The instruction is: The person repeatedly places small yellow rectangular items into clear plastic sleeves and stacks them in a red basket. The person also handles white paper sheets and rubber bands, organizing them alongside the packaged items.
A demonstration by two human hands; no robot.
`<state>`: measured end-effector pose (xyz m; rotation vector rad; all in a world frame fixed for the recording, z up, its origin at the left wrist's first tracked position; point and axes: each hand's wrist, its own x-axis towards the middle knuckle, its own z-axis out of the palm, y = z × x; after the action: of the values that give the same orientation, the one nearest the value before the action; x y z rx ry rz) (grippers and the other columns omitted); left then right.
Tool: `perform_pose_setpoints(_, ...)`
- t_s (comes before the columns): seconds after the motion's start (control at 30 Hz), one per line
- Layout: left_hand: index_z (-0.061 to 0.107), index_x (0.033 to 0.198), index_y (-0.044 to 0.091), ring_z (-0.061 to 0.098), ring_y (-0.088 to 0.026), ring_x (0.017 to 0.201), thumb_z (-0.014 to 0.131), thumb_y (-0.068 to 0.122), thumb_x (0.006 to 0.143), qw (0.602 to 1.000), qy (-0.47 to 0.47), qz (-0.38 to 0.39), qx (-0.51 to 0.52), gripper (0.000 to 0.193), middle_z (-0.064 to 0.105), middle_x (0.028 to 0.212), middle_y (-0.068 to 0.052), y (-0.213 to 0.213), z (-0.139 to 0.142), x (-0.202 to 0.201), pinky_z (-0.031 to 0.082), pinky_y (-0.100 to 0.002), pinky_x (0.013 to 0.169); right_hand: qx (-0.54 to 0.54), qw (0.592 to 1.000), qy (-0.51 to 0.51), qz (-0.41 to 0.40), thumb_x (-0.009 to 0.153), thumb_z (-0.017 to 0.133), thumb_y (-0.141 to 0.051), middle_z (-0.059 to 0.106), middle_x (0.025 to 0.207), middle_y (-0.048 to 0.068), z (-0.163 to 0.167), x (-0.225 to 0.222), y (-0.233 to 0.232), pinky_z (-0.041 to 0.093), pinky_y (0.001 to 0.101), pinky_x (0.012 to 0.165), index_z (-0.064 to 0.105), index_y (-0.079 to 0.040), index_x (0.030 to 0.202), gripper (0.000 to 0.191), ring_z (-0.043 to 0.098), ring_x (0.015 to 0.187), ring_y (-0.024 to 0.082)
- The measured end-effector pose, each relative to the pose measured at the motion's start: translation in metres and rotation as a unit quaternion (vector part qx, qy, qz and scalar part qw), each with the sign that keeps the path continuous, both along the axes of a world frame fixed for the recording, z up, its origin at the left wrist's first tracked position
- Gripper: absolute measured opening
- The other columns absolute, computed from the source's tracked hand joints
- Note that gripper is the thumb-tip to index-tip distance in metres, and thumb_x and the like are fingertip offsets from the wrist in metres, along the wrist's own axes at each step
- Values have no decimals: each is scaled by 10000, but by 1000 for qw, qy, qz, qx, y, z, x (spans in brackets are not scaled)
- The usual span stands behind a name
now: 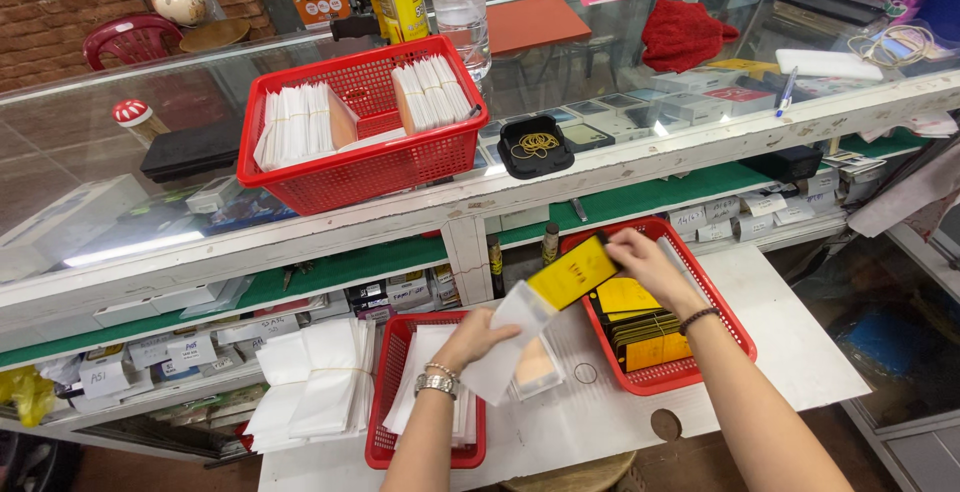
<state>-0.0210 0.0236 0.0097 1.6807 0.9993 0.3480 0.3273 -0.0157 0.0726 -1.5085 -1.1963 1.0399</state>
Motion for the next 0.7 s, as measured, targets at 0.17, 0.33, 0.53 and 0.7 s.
perform_pose_setpoints(0.17,766,1068,13,787,-249,788,800,267,808,978,92,185,32,365,802,917,-155,2,-7,-72,616,-355,748,-60,943,-99,-313,1045,494,-176,682,1070,252,-56,37,-33,519,477,834,469,-118,1456,416,656,933,355)
perform_pose_setpoints(0.33,540,1413,113,698,-318,1114,865,265,750,920,227,307,84,755,732,1220,-152,-40,-18,-90,543,-444,992,-51,901,-326,-280,838,790,-328,521,1304,269,-68,28,-50,422,510,996,408,-111,1467,767,506,1200,409)
perform_pose_setpoints(0.53,296,1586,152,405,-336,1420,865,265,731,872,305,339,181,1033,436,1524,-125,-65,-9,-60,372,-483,1166,51,820,-511,-254,781,782,-262,498,1388,200,-41,-19,-52,405,521,1031,510,-105,1402,696,471,1273,384)
perform_pose_setpoints(0.7,357,1512,76,373,-396,1391,828,221,789,877,212,341,265,875,420,1493,-201,-48,6,-24,327,-511,1138,-35,962,-272,-3,911,719,-263,729,1123,181,-60,-114,-35,567,399,903,590,-64,1287,444,713,1022,307)
